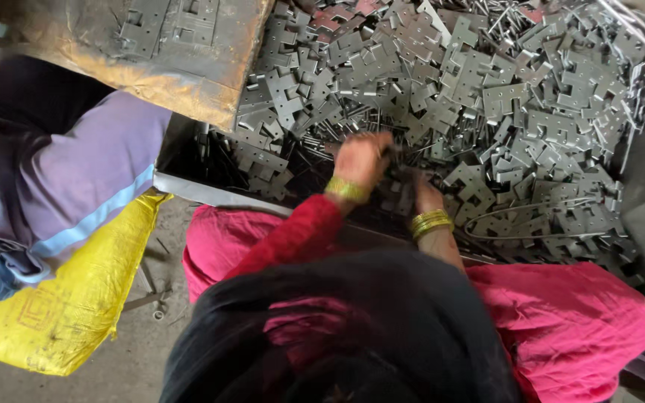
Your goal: The person sits on the floor and repeatedly picks up small metal brackets and pins from a large bin. They insert the pins into the brackets by hand and place the assembled units into a nearby container.
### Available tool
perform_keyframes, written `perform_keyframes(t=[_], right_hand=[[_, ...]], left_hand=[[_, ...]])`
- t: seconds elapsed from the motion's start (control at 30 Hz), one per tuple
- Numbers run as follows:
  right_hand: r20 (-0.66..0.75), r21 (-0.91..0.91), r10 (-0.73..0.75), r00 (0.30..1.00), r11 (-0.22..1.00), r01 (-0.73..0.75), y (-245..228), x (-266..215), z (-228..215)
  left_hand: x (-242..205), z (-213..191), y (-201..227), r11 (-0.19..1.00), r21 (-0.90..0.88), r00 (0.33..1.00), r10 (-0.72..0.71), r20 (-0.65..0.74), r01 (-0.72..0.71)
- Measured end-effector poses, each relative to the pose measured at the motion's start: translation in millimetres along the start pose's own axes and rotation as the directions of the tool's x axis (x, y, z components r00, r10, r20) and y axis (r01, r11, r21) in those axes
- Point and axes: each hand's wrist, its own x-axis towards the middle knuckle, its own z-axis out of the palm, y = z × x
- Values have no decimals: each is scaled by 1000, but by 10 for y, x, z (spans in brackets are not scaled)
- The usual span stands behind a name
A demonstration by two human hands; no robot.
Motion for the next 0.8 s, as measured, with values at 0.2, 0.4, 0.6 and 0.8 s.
perform_keyframes(t=[0.2, 0.4, 0.6, 0.8], right_hand=[[356, 433, -169, 919, 902, -2, 26, -109, 162], [-131, -436, -444, 886, 829, 350, 89, -95, 530], [32, -952, -725, 688, 188, 242, -463, -389, -333], [173, -985, -646, 743, -133, 113, -958, -631, -922]], left_hand=[[-478, -123, 191, 799, 187, 820, 568, 76, -571], [-425, 241, -68, 829, -471, 945, -325, 32, 301], [-616, 60, -574, 838, -477, 919, -370, -136, 267], [-735, -286, -681, 495, -828, 777, -617, -122, 264]])
